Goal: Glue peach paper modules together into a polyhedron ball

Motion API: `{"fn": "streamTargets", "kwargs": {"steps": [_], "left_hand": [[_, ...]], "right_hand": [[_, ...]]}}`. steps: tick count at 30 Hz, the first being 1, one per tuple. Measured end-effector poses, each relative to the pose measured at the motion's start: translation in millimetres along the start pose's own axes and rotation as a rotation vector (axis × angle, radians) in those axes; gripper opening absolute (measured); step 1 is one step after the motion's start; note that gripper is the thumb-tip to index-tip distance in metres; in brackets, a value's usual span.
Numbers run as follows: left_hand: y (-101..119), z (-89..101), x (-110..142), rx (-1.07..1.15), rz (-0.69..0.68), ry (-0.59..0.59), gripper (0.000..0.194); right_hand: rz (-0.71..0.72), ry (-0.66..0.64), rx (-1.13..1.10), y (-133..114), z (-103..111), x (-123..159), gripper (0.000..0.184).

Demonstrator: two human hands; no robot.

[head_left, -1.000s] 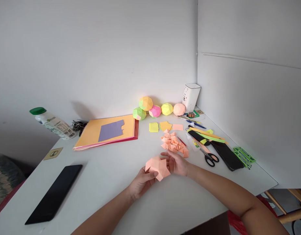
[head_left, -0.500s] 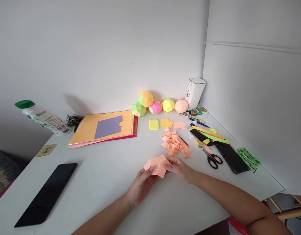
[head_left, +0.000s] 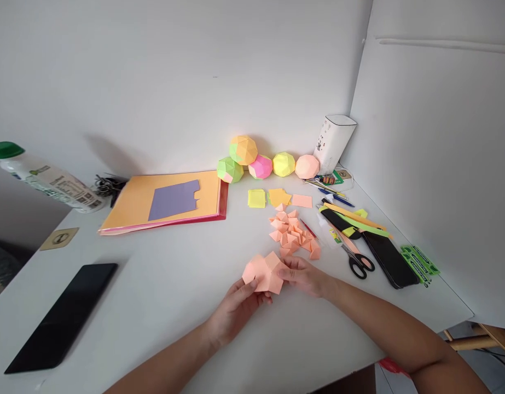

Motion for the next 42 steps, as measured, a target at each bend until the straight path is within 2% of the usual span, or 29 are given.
{"fn": "streamTargets", "kwargs": {"steps": [3, 6, 8, 12, 17, 21, 29, 35, 42], "left_hand": [[-3, -0.5, 1, 0.092, 0.025, 0.019, 0.032], [-14, -2.8, 2, 0.219, 0.111, 0.010, 0.042], [-21, -4.7, 4, 0.233, 0.165, -0.015, 0.038], [-26, -2.3, 7, 0.227, 0.186, -0.018, 0.016], [-29, -5.5, 8, 0.204, 0.231, -0.052, 0.026], [-28, -2.8, 6, 0.164, 0.215, -0.025, 0.019], [-27, -6.8, 7, 0.147, 0.207, -0.047, 0.026], [-28, -1.4, 6, 0.155, 0.236, 0.039, 0.019], [-27, 1.1, 6, 0.159, 0.223, 0.075, 0.012]], "right_hand": [[0.001, -0.080, -0.043, -2, -6, -1, 0.025], [-0.004, -0.043, -0.091, 3, 3, -1, 0.022], [-0.008, -0.011, -0.110, 8, 10, -1, 0.022], [-0.023, 0.038, -0.115, 13, 18, -1, 0.020], [-0.009, 0.000, -0.124, 10, 14, -2, 0.022], [-0.004, -0.014, -0.109, 9, 12, -2, 0.026], [-0.023, 0.042, -0.102, 12, 17, -2, 0.024], [-0.027, 0.047, -0.122, 15, 18, -1, 0.023], [-0.009, 0.023, -0.115, 14, 15, -1, 0.022]]}}
Point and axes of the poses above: each hand's wrist, its own x-axis away from the middle knuckle, its own z-axis out of the back of the hand, y = z × x, the point moved 9 cm from there along -x, towards the middle knuckle, and after that the axes turned 9 degrees about x, right-handed, at the moved point
